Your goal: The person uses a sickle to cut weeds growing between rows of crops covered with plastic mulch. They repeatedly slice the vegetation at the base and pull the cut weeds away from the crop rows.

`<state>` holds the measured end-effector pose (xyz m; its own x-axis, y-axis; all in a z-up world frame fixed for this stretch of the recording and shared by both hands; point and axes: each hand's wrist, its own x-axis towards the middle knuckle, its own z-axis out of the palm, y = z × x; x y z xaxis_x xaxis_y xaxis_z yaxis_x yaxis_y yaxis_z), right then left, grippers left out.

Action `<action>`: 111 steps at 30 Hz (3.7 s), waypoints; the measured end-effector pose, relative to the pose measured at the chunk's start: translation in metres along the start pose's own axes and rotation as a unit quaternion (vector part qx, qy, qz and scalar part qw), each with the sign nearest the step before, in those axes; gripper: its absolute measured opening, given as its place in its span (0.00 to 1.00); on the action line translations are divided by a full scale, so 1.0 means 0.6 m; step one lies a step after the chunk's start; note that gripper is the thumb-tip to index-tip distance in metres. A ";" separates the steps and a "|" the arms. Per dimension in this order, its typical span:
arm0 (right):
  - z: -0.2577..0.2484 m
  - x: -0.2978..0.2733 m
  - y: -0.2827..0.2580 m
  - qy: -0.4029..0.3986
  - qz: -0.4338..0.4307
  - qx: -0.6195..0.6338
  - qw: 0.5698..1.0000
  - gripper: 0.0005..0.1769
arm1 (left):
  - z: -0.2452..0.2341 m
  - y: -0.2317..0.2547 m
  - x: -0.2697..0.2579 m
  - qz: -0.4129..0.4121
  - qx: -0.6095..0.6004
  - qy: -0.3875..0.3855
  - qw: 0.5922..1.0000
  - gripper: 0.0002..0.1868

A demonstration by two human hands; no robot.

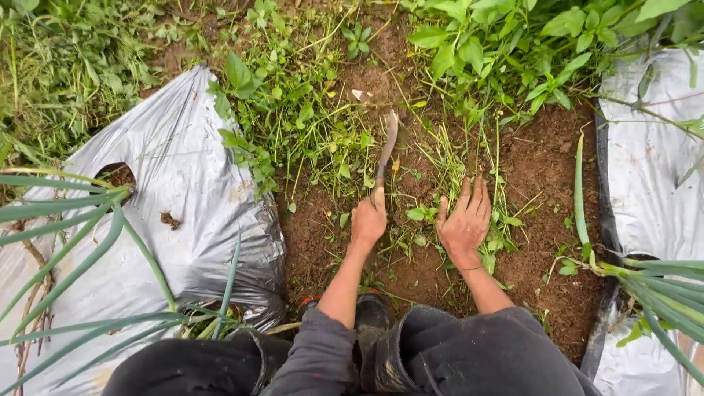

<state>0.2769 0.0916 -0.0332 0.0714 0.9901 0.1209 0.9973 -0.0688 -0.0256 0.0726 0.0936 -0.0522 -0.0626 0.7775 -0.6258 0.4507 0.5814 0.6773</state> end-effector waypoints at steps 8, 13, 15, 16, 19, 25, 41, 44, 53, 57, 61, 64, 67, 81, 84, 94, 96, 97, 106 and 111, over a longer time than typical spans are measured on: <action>-0.002 -0.020 0.003 -0.003 0.002 0.014 1.000 0.38 | -0.038 -0.064 -0.128 -0.089 0.076 0.043 0.992 0.42; 0.016 -0.020 0.011 0.019 -0.009 0.013 1.000 0.37 | -0.062 -0.015 -0.028 -0.032 0.028 0.048 0.998 0.39; 0.010 -0.035 0.014 0.022 -0.017 0.005 1.000 0.37 | -0.056 -0.024 0.010 -0.021 0.007 0.041 0.999 0.39; -0.004 -0.041 0.010 0.001 -0.013 0.010 1.000 0.37 | -0.058 -0.026 0.011 -0.011 0.004 0.042 0.999 0.39; -0.009 -0.018 0.004 -0.006 -0.001 0.014 1.000 0.37 | -0.052 -0.026 -0.055 -0.022 -0.002 0.039 0.999 0.38; -0.014 -0.026 -0.002 -0.027 -0.001 0.006 1.000 0.36 | 0.002 -0.037 -0.176 -0.118 0.009 0.023 0.993 0.45; -0.015 -0.016 -0.003 -0.032 0.023 0.025 0.999 0.36 | -0.028 -0.056 -0.085 -0.076 -0.033 0.040 0.996 0.38; -0.014 -0.020 0.000 -0.031 0.016 0.029 0.999 0.36 | -0.001 -0.122 -0.074 -0.076 -0.054 0.042 0.995 0.42; -0.016 -0.017 -0.001 -0.026 0.014 0.023 0.999 0.36 | 0.025 -0.055 -0.118 -0.015 -0.030 0.047 0.998 0.45; -0.020 -0.022 -0.002 -0.029 -0.002 0.010 1.000 0.37 | -0.040 -0.050 0.003 -0.001 -0.042 0.057 0.997 0.36; -0.030 -0.022 -0.012 -0.021 0.003 0.015 1.000 0.35 | -0.133 0.088 -0.117 0.022 -0.015 0.037 0.999 0.34; -0.014 0.005 -0.011 0.011 0.008 0.023 1.000 0.35 | -0.083 0.005 -0.165 -0.009 -0.014 0.014 1.000 0.30; -0.006 -0.029 -0.005 0.010 -0.012 0.018 1.000 0.35 | -0.005 -0.146 -0.207 -0.053 -0.060 0.022 0.997 0.33; -0.020 -0.024 -0.010 0.000 0.005 0.009 1.000 0.34 | -0.030 -0.052 -0.190 -0.083 -0.399 -0.182 0.895 0.36; -0.023 -0.024 -0.010 -0.026 0.017 0.003 1.000 0.35 | -0.029 -0.059 -0.172 -0.050 -0.387 -0.186 0.902 0.37; -0.020 -0.025 -0.007 -0.030 0.014 0.010 0.999 0.34 | -0.056 -0.087 -0.047 -0.045 -0.059 -0.025 0.997 0.43; -0.020 -0.025 -0.003 -0.033 0.017 0.006 0.999 0.35 | -0.051 -0.104 -0.106 -0.023 -0.052 -0.031 0.998 0.45; -0.017 -0.023 -0.005 -0.030 0.017 0.009 0.999 0.35 | -0.040 -0.131 -0.135 -0.041 -0.041 -0.034 0.998 0.43; -0.017 -0.035 -0.004 -0.054 0.011 0.000 0.998 0.35 | 0.037 -0.113 -0.087 -0.088 -0.023 -0.044 0.995 0.41; -0.014 -0.024 -0.007 -0.031 0.007 -0.004 0.999 0.34 | -0.002 -0.094 -0.046 -0.003 -0.029 -0.046 0.999 0.46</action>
<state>0.2720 0.0769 -0.0267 0.0841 0.9947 0.0589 0.9964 -0.0831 -0.0192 0.0476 0.0395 -0.0725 0.0180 0.7502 -0.6609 0.3974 0.6012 0.6933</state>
